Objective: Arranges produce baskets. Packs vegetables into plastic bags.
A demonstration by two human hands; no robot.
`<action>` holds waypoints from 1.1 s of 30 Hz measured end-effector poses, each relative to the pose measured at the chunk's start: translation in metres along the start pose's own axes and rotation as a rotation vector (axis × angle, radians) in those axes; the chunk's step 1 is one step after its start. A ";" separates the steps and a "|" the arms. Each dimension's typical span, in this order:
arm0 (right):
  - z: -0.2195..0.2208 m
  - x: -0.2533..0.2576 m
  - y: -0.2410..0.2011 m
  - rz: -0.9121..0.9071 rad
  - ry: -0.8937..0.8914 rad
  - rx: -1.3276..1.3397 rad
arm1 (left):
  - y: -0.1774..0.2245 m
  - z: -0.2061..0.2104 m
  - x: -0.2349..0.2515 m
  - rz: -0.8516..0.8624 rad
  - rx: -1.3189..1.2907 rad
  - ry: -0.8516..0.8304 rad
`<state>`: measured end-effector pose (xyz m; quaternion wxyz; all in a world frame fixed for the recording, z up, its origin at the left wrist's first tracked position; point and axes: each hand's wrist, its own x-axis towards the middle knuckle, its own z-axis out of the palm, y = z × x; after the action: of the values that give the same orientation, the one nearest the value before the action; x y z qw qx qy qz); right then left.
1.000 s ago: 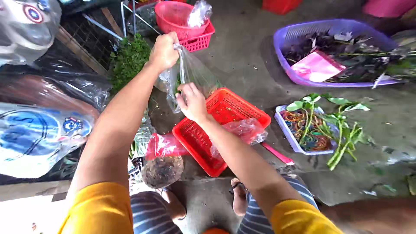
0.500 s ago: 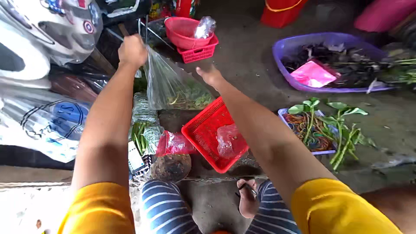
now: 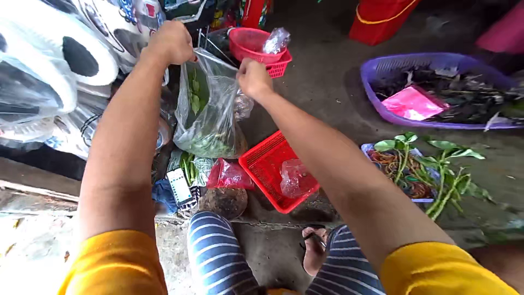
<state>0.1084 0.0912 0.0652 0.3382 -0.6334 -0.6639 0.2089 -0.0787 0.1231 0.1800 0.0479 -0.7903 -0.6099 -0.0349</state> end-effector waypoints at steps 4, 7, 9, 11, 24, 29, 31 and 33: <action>-0.024 -0.014 -0.002 -0.041 0.112 -0.086 | -0.005 0.007 -0.041 0.039 -0.310 -0.116; -0.022 -0.033 0.018 -0.045 0.011 -0.178 | -0.002 0.047 -0.063 0.044 -0.729 -0.200; -0.021 -0.057 0.024 -0.079 -0.069 -0.177 | 0.008 0.080 -0.070 0.041 -0.962 -0.243; -0.017 -0.090 0.023 -0.175 -0.042 -0.077 | 0.022 0.111 -0.075 0.020 -1.206 -0.240; -0.010 -0.137 0.066 -0.160 -0.173 0.075 | 0.046 0.158 -0.114 0.030 -1.461 0.024; -0.037 -0.170 0.097 -0.148 -0.126 0.073 | 0.042 0.135 -0.125 -0.114 -0.777 0.232; -0.045 -0.181 0.108 -0.158 -0.089 0.124 | 0.050 0.124 -0.139 -0.020 -0.621 0.311; -0.050 -0.190 0.117 -0.194 -0.032 0.197 | 0.073 0.119 -0.159 0.127 -0.683 0.326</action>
<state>0.2199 -0.0900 -0.0187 0.4068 -0.5266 -0.7035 0.2495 -0.0486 -0.0341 0.0416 -0.1197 -0.7811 -0.4974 -0.3580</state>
